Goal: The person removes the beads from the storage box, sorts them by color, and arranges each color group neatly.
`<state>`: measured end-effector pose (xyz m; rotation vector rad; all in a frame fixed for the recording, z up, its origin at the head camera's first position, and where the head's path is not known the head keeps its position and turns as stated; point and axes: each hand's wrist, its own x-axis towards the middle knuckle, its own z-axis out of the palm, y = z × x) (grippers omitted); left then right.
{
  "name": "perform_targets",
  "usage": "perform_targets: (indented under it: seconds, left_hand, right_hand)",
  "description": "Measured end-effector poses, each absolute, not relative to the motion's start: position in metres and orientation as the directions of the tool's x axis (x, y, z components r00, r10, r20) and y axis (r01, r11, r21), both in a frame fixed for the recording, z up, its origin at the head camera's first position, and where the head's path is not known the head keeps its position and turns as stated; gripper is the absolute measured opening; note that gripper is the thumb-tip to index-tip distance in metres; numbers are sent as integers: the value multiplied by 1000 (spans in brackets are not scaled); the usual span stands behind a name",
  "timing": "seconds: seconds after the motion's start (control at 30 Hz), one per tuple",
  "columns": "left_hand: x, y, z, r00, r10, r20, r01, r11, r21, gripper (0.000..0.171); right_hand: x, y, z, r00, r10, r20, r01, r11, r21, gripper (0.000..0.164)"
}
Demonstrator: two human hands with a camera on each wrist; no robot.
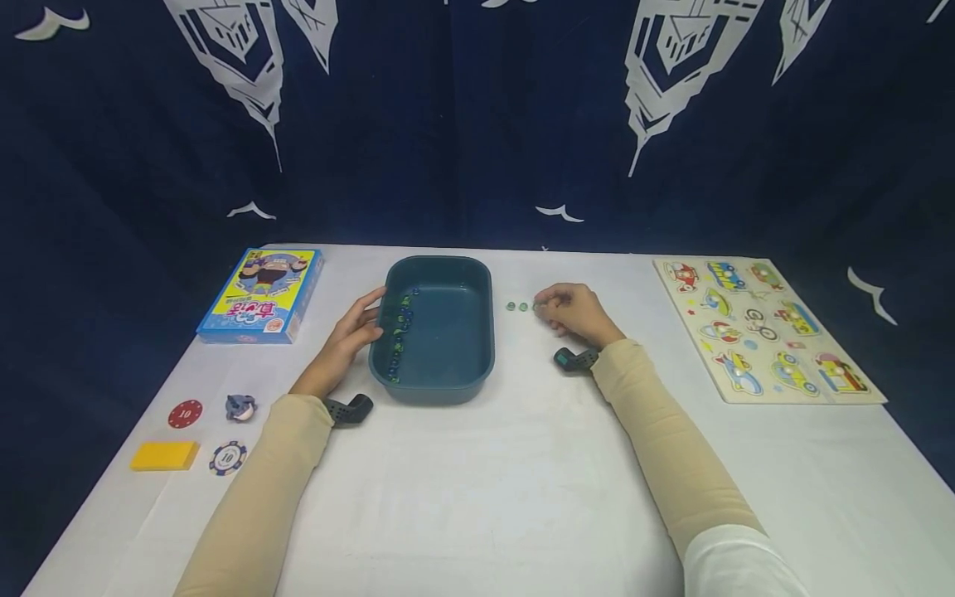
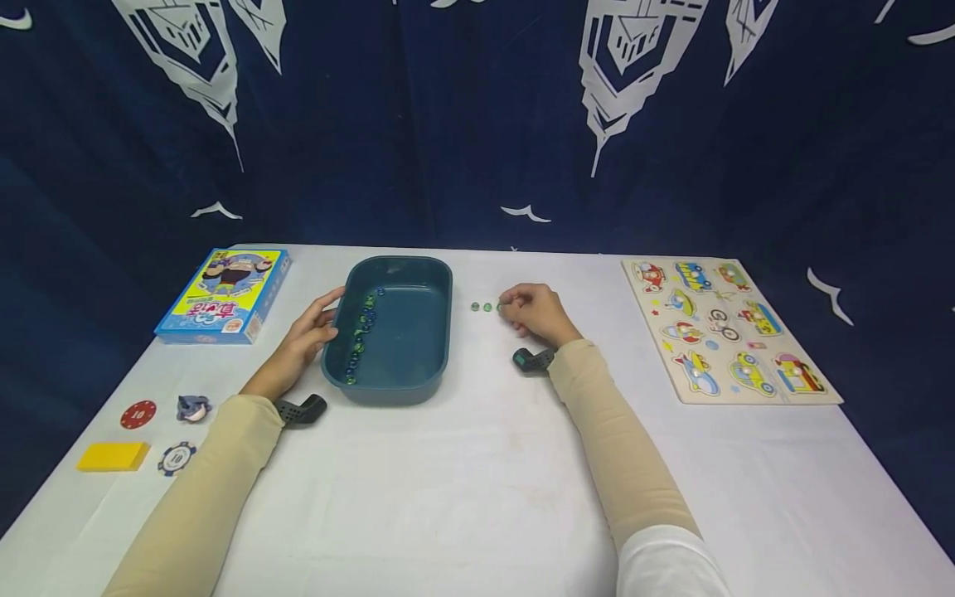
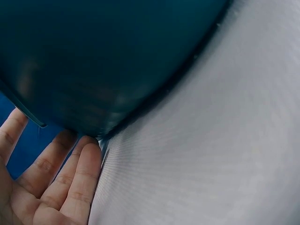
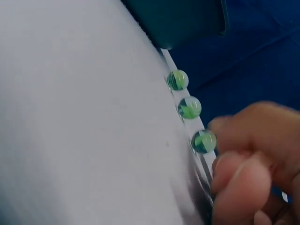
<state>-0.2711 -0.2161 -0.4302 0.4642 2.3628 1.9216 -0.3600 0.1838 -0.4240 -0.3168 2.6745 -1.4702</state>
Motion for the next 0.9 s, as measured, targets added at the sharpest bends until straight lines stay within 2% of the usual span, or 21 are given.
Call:
perform_targets:
  seconds: [0.27,0.53,0.7,0.9]
  left_hand:
    - [-270,-219,-433,-953,269,142,191,164,968,67]
    - [-269,-219,-432,-953,265,145,193,166,967,67]
    - [-270,-217,-431,-955,260,145,196,182,964,67]
    - [-271,-217,-427,-954,262,145,199,191,961,68]
  right_hand:
    - [-360,169,-397,-954,-288,76,-198,420,-886,33]
    - [-363,108,-348,-875,-467,132,-326,364,-873,26]
    - [-370,66,-334,-831,-554,53,-314,388,-867,24]
    - [-381,31,-335,-795,-597,-109,-236,469,-851,31]
